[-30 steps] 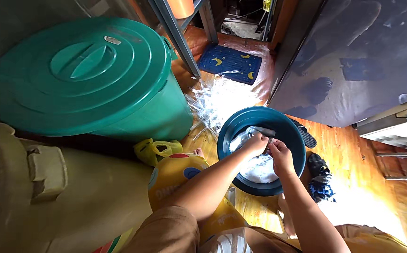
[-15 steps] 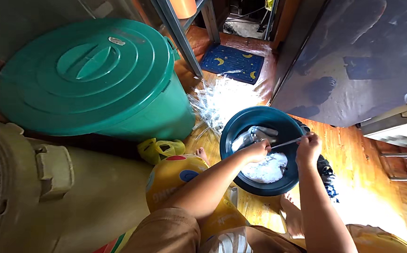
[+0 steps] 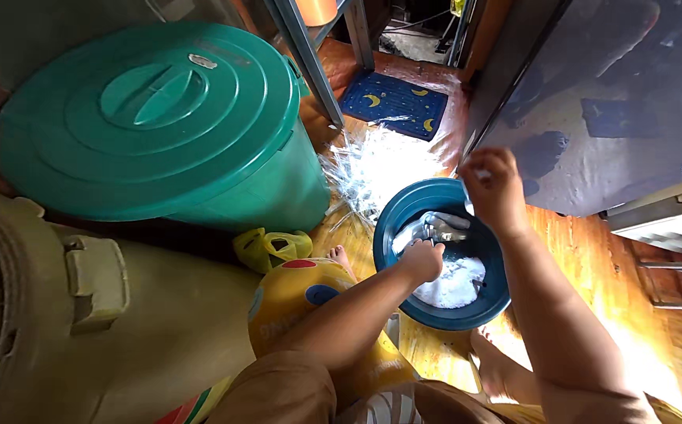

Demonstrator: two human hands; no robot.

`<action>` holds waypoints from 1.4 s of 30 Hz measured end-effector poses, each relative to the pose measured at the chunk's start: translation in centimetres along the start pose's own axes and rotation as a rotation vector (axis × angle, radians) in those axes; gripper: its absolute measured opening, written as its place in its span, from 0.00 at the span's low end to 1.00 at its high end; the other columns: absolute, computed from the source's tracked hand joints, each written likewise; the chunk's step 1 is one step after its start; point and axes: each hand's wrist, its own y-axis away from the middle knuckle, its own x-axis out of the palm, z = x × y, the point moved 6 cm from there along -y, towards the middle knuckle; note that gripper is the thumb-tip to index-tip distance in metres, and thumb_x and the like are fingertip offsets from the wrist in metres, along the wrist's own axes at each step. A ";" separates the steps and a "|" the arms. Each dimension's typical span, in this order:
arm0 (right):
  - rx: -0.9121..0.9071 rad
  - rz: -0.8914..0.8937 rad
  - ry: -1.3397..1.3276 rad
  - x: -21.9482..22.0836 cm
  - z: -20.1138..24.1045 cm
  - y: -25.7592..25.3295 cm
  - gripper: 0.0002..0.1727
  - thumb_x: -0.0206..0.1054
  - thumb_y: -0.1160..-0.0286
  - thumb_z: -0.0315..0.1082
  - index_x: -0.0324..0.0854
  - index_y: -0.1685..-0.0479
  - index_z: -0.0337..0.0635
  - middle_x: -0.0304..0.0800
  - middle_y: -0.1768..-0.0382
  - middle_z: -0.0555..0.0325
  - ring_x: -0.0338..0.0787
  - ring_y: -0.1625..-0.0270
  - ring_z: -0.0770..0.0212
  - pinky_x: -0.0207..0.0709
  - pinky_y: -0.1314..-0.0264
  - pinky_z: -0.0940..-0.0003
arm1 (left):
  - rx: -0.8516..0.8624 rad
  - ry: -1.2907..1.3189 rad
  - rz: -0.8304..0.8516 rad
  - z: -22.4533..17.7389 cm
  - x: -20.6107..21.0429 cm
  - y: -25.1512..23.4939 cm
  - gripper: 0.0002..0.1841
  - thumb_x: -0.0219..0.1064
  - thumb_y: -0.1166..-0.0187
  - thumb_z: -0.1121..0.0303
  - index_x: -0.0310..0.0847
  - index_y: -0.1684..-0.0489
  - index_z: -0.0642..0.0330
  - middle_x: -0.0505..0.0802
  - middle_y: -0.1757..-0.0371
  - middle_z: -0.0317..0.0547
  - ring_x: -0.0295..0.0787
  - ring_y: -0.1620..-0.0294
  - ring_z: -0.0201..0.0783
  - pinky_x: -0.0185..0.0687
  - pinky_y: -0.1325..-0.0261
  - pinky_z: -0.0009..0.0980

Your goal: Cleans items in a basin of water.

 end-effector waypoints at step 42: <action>0.317 0.763 0.623 9.4 -17.0 4.6 0.11 0.65 0.19 0.29 0.91 0.46 0.42 0.88 0.38 0.44 0.81 0.27 0.39 0.77 0.29 0.37 | -0.210 0.025 -0.152 1.5 -5.7 1.5 0.19 0.57 0.10 0.60 0.82 0.27 0.56 0.85 0.28 0.58 0.85 0.30 0.59 0.82 0.35 0.63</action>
